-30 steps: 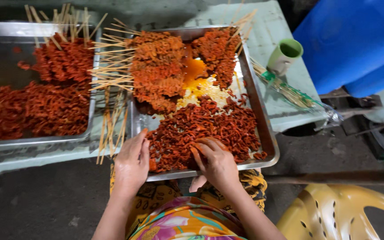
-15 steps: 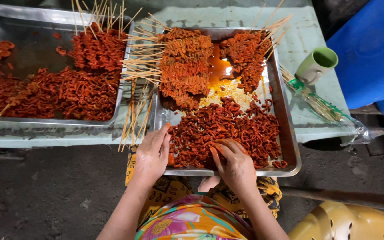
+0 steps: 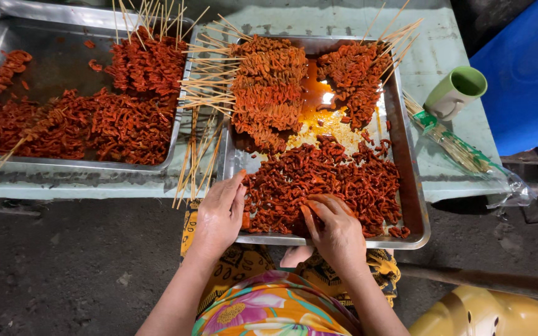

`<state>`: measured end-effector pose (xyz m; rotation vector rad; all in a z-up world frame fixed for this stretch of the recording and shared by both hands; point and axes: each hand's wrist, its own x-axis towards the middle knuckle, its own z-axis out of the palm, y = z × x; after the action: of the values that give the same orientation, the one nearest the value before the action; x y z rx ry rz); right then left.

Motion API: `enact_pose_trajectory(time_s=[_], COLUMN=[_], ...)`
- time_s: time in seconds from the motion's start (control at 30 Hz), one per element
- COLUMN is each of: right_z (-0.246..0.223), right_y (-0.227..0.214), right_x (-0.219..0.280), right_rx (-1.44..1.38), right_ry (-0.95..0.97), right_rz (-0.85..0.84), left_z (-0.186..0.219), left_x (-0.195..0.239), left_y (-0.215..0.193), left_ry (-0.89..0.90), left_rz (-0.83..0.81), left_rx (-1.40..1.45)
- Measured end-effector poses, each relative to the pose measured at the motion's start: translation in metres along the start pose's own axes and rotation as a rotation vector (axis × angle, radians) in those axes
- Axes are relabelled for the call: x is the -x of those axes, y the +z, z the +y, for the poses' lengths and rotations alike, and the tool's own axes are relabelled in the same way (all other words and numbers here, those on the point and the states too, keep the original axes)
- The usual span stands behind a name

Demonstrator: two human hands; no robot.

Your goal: The person skewers pieces of marinated food onto wooden sticks by hand and places the skewers onto a metal tray.

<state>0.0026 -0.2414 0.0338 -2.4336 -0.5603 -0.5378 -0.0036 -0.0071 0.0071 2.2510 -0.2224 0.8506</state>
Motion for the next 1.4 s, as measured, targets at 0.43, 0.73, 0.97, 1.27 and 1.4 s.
enact_pose_trajectory(time_s=[0.43,0.73,0.97,1.27,1.4], right_z=[-0.0004,0.0021,0.0036,0.0019,0.0012], right_y=[0.0004,0.0018,0.0017,0.0,0.0002], right_x=[-0.0004,0.0009,-0.0007,0.0021,0.0008], right_rx=[0.009,0.028,-0.023,-0.032,-0.041], right_ry=[-0.049,-0.022,-0.028,-0.029,-0.024], right_rz=[0.063,0.031,0.053,0.023,0.024], left_z=[-0.0016,-0.0044,-0.0058,-0.0047,-0.0066], left_x=[0.0016,0.0006,0.0026,0.0032,0.0009], left_y=[0.0016,0.0026,0.0017,0.0001,0.0017], left_ry=[0.014,0.007,0.004,-0.04,0.002], left_rz=[-0.001,-0.016,-0.013,-0.039,-0.016], left_rx=[-0.004,-0.015,-0.049,-0.021,-0.01])
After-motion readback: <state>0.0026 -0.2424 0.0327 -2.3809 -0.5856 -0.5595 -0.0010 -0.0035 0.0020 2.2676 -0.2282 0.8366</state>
